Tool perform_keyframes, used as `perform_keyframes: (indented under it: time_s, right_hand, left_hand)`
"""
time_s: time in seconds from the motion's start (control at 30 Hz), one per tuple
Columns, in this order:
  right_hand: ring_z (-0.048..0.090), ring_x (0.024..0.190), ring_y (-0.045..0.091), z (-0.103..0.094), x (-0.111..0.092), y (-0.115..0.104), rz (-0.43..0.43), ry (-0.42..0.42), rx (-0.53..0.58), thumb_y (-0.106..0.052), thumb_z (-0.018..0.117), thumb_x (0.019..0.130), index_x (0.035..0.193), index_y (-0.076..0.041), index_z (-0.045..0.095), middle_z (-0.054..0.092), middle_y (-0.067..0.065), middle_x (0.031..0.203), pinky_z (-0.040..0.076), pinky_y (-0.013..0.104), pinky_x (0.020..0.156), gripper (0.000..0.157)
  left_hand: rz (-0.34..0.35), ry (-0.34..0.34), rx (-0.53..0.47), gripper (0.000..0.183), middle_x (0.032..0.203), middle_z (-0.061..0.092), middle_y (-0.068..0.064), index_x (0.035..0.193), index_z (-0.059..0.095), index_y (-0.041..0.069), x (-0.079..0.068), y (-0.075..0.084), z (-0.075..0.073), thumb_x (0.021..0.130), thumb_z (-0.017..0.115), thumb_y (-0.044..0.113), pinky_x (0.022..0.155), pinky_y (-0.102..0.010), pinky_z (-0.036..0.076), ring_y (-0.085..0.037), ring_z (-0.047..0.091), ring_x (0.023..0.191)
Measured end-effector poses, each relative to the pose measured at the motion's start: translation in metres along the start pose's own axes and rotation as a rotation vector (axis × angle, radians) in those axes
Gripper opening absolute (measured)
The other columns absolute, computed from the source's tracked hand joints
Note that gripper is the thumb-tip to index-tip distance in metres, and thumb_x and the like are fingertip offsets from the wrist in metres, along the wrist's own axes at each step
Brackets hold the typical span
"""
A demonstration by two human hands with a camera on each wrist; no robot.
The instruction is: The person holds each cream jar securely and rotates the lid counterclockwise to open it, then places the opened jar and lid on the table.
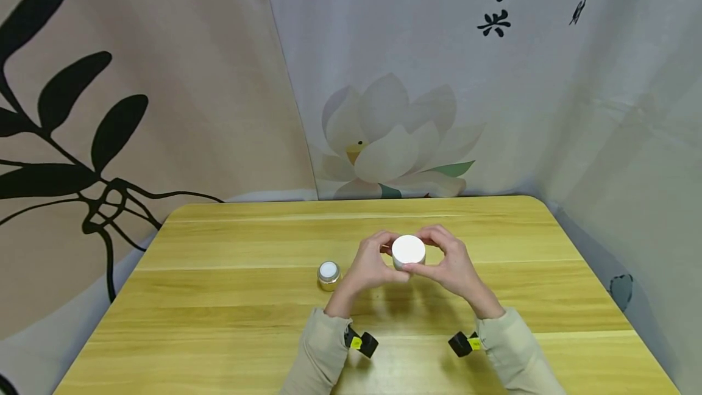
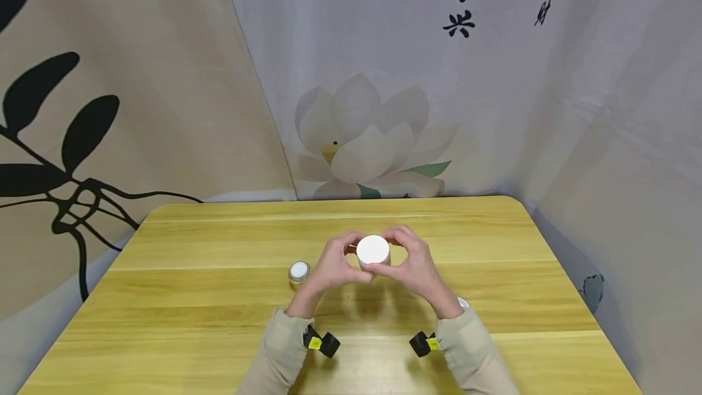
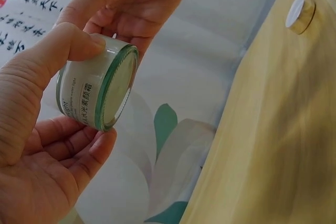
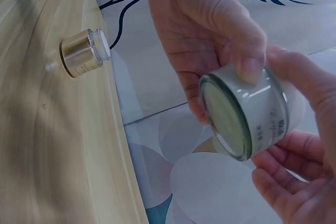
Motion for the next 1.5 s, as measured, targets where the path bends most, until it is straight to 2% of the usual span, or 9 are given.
perform_keyframes:
  time_s: [0.17,0.3,0.5,0.63,0.73,1.0,1.17,1.3,1.5]
  right_hand:
    - [0.058,0.091,0.026,0.001,-0.002,0.005,0.019,-0.034,0.023,0.004,0.082,0.064,0.099,0.005,0.062,0.060,0.016,0.099,0.052,0.033,0.081,0.040]
    - [0.056,0.095,0.021,0.006,-0.005,0.020,0.054,-0.078,0.089,0.005,0.079,0.068,0.105,0.005,0.062,0.058,0.016,0.104,0.049,0.027,0.085,0.040]
    - [0.054,0.100,0.017,0.011,-0.011,0.047,0.095,-0.071,0.037,-0.005,0.081,0.070,0.112,-0.004,0.060,0.057,0.006,0.108,0.048,0.036,0.089,0.046]
    - [0.054,0.097,0.019,0.009,-0.010,0.046,0.094,-0.010,-0.042,-0.014,0.087,0.063,0.105,-0.005,0.057,0.056,0.003,0.103,0.048,0.047,0.085,0.052]
    - [0.054,0.094,0.020,0.007,-0.009,0.042,0.086,0.014,-0.071,-0.015,0.089,0.060,0.098,-0.007,0.057,0.055,0.003,0.099,0.049,0.046,0.082,0.051]
    - [0.054,0.101,0.024,0.005,-0.008,0.040,0.046,-0.067,0.012,-0.006,0.084,0.066,0.107,-0.005,0.064,0.057,0.010,0.110,0.049,0.038,0.087,0.047]
    - [0.053,0.105,0.021,0.006,-0.010,0.044,0.075,-0.114,0.036,-0.006,0.081,0.070,0.117,-0.005,0.062,0.056,0.008,0.114,0.047,0.038,0.091,0.050]
    - [0.053,0.105,0.020,0.008,-0.012,0.048,0.095,-0.089,0.010,-0.011,0.083,0.068,0.118,-0.004,0.058,0.056,0.008,0.113,0.047,0.046,0.090,0.056]
    - [0.054,0.101,0.019,0.008,-0.012,0.045,0.106,-0.038,-0.013,-0.011,0.086,0.064,0.103,-0.006,0.058,0.056,0.004,0.105,0.048,0.047,0.087,0.048]
  left_hand:
    - [-0.006,-0.025,-0.018,0.045,0.098,0.063,-0.008,0.106,0.063,-0.001,0.000,0.000,0.001,0.063,0.077,0.006,0.076,-0.031,0.053,-0.016,0.058,0.084]
    - [-0.012,-0.041,-0.017,0.044,0.097,0.063,-0.007,0.105,0.063,0.000,-0.001,0.001,0.001,0.064,0.077,0.006,0.076,-0.028,0.052,-0.015,0.056,0.082]
    - [-0.024,-0.033,0.014,0.047,0.096,0.063,-0.008,0.106,0.062,-0.001,-0.001,0.002,0.001,0.062,0.079,0.007,0.074,-0.023,0.051,-0.014,0.057,0.082]
    - [-0.037,-0.022,0.037,0.050,0.095,0.062,-0.008,0.106,0.062,-0.002,-0.001,0.001,0.001,0.060,0.081,0.007,0.073,-0.022,0.050,-0.013,0.056,0.081]
    - [-0.029,-0.022,0.050,0.049,0.094,0.062,-0.007,0.104,0.063,-0.001,-0.002,0.000,0.002,0.060,0.081,0.008,0.072,-0.022,0.050,-0.012,0.055,0.080]
    - [0.001,-0.033,0.050,0.044,0.093,0.061,-0.004,0.103,0.063,0.000,-0.002,0.000,0.003,0.063,0.078,0.010,0.073,-0.023,0.050,-0.014,0.055,0.080]
    - [0.000,-0.038,0.046,0.044,0.094,0.062,-0.005,0.104,0.064,0.000,-0.002,-0.002,0.004,0.063,0.078,0.010,0.073,-0.023,0.050,-0.014,0.055,0.080]
    - [-0.007,-0.034,0.042,0.046,0.095,0.062,-0.005,0.105,0.064,0.000,-0.002,-0.002,0.004,0.063,0.079,0.010,0.073,-0.022,0.050,-0.014,0.055,0.081]
    - [-0.014,-0.027,0.044,0.047,0.094,0.062,-0.006,0.104,0.064,-0.001,-0.003,-0.002,0.004,0.062,0.080,0.009,0.073,-0.022,0.051,-0.014,0.056,0.081]
Point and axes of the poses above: each hand's wrist, its own x-axis towards the middle knuckle, its own z-axis out of the palm, y = z × x, the point moved 8 cm from there along x, towards the middle knuckle
